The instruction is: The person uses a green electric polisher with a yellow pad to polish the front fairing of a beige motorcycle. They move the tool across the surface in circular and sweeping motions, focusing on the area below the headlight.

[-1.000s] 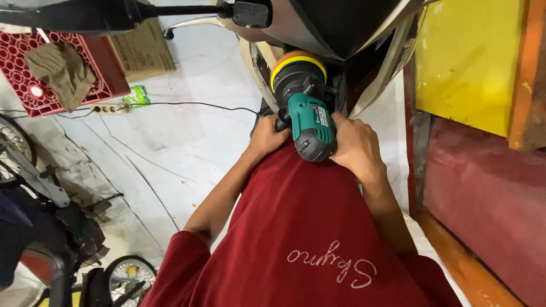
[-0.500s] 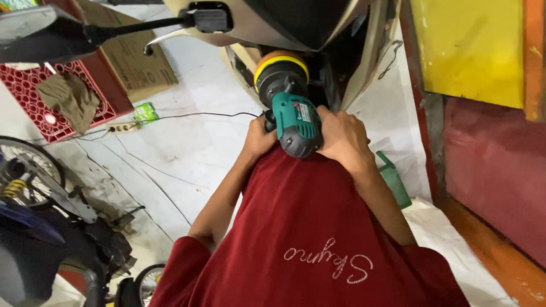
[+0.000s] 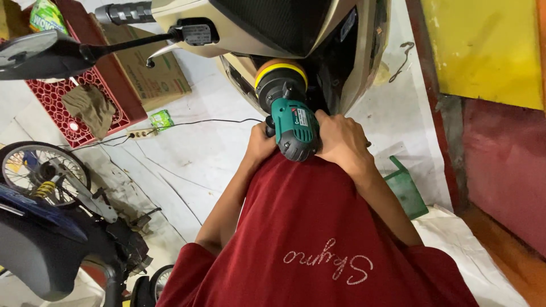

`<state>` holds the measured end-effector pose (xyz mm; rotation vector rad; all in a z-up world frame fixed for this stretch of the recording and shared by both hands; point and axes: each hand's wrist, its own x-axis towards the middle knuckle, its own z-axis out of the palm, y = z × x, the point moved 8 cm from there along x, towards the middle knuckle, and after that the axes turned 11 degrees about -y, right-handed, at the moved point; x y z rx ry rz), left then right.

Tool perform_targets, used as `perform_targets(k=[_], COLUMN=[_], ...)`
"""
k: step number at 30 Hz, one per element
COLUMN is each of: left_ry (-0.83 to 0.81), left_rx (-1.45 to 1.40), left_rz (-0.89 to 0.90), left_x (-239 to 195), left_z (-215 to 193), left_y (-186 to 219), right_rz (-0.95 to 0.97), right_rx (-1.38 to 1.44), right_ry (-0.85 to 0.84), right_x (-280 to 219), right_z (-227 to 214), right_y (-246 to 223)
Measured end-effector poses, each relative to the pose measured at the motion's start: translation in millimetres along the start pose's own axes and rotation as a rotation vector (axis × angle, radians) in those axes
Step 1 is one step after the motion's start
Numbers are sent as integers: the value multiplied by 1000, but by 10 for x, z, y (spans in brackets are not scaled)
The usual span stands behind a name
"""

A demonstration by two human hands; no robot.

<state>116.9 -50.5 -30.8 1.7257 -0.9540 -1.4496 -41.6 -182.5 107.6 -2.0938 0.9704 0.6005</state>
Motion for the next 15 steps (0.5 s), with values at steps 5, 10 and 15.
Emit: perform_targets(k=[5,10,15], left_ry=[-8,-27,-40], left_rx=[75,96,161], left_rz=[-19,-55,-67], left_x=[7,25,53], left_z=[18,62,97], left_y=[116,178,231], right_rz=[-3,-8,-2], right_rx=[66,70,90], right_ry=[23,24,41], right_x=[-54,-73,-106], right_z=[34,69,46], right_y=[72,159,219])
